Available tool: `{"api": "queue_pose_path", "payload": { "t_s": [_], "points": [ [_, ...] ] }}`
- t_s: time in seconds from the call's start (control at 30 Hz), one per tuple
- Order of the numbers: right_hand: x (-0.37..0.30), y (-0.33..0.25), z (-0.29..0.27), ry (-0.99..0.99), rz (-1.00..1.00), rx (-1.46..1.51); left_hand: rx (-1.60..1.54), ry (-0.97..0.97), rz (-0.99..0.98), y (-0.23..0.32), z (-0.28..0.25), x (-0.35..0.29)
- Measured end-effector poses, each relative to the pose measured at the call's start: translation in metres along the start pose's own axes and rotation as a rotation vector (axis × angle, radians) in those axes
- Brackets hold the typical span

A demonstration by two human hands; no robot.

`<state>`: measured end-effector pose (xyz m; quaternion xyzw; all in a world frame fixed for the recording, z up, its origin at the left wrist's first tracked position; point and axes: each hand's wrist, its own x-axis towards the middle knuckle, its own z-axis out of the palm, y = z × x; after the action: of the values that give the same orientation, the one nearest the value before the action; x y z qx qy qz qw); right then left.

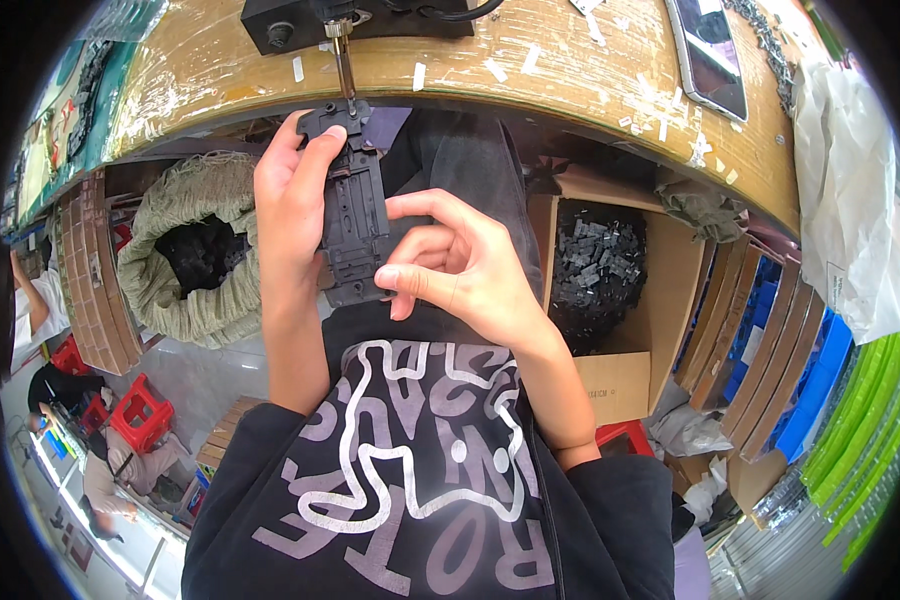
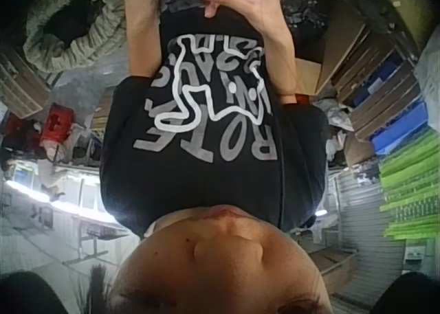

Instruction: The person assembles small black plastic electronic components at a workbench. They repeatedly pick up parts from a bag, insert small white pins or connectors into the plastic housing, and use a soldering iron to secure the connections. The person handles the components one at a time, placing finished units into a cardboard box.

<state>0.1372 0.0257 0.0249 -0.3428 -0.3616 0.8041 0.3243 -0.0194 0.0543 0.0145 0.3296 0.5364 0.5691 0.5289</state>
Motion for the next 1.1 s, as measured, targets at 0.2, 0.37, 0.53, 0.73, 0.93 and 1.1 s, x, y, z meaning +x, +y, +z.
{"api": "queue_pose_path", "payload": {
  "t_s": [0.2,0.37,0.53,0.73,0.93,1.1],
  "points": [
    [0.0,-0.001,0.002,0.013,-0.007,0.015,-0.001,-0.004,-0.012,-0.002,-0.001,0.002],
    [0.0,0.001,0.0,0.014,-0.016,-0.003,-0.024,0.004,-0.003,-0.001,0.002,0.0],
    [-0.003,0.006,-0.002,0.027,0.011,0.003,-0.005,0.001,-0.008,-0.011,-0.001,-0.002],
    [-0.006,0.007,0.0,0.008,0.0,-0.015,-0.017,-0.002,-0.008,-0.009,-0.002,-0.007],
    [-0.007,0.003,0.001,0.013,0.002,-0.012,-0.022,-0.016,0.011,-0.006,-0.001,-0.007],
    [-0.001,0.013,-0.011,0.099,0.06,-0.1,0.104,-0.079,0.043,-0.024,-0.007,0.0]
  ]
}}
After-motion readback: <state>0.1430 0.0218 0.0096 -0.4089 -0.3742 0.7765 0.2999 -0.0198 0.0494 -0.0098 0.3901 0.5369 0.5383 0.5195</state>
